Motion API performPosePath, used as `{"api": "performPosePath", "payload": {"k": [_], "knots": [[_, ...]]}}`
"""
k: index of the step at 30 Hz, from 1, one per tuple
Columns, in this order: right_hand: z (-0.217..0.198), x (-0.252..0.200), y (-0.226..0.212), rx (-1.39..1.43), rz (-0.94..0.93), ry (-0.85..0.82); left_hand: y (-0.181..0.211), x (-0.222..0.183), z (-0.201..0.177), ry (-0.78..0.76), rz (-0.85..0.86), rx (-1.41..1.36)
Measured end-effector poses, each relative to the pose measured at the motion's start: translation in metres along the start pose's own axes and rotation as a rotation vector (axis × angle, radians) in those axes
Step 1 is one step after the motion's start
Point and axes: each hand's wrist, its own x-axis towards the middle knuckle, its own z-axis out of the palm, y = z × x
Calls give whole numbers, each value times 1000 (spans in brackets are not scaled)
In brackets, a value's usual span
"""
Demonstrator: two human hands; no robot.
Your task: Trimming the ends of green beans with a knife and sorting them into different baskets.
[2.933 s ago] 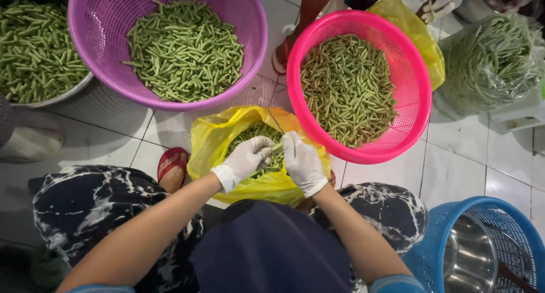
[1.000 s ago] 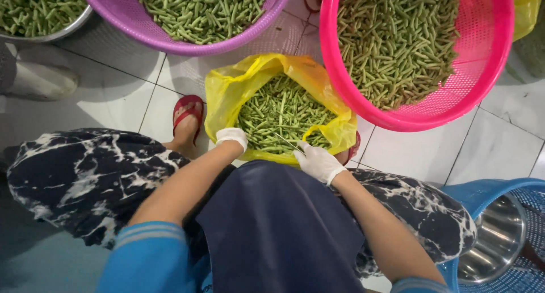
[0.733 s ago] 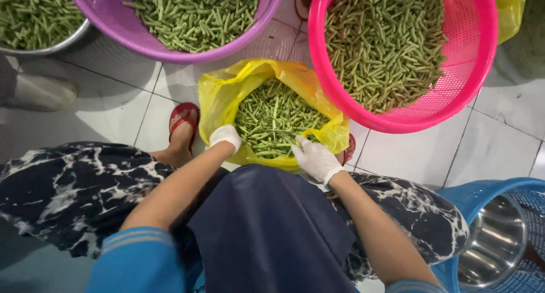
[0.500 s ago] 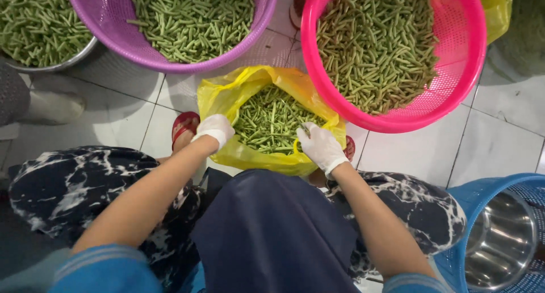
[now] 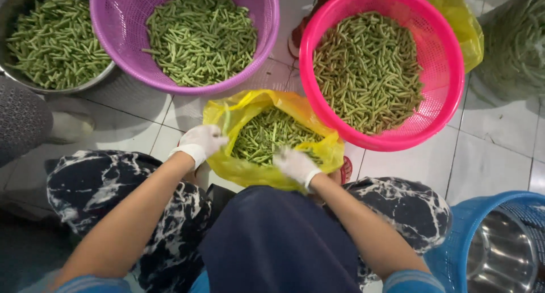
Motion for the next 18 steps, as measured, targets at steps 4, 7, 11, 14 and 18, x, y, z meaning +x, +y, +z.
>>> {"api": "performPosePath", "payload": {"k": [4, 7, 11, 14, 18], "knots": [[39, 8, 35, -115, 11, -485, 7, 11, -14, 174, 2, -440], [-10, -3, -7, 3, 56, -313, 26, 0, -13, 227, 128, -600], [-59, 0, -51, 204, 103, 110, 40, 7, 11, 170, 324, -595], [-67, 10, -51, 333, 85, 173, 32, 42, 49, 63, 338, -293], [-50, 25, -25, 207, 87, 193, 8, 73, 107, -73, 264, -17]]}}
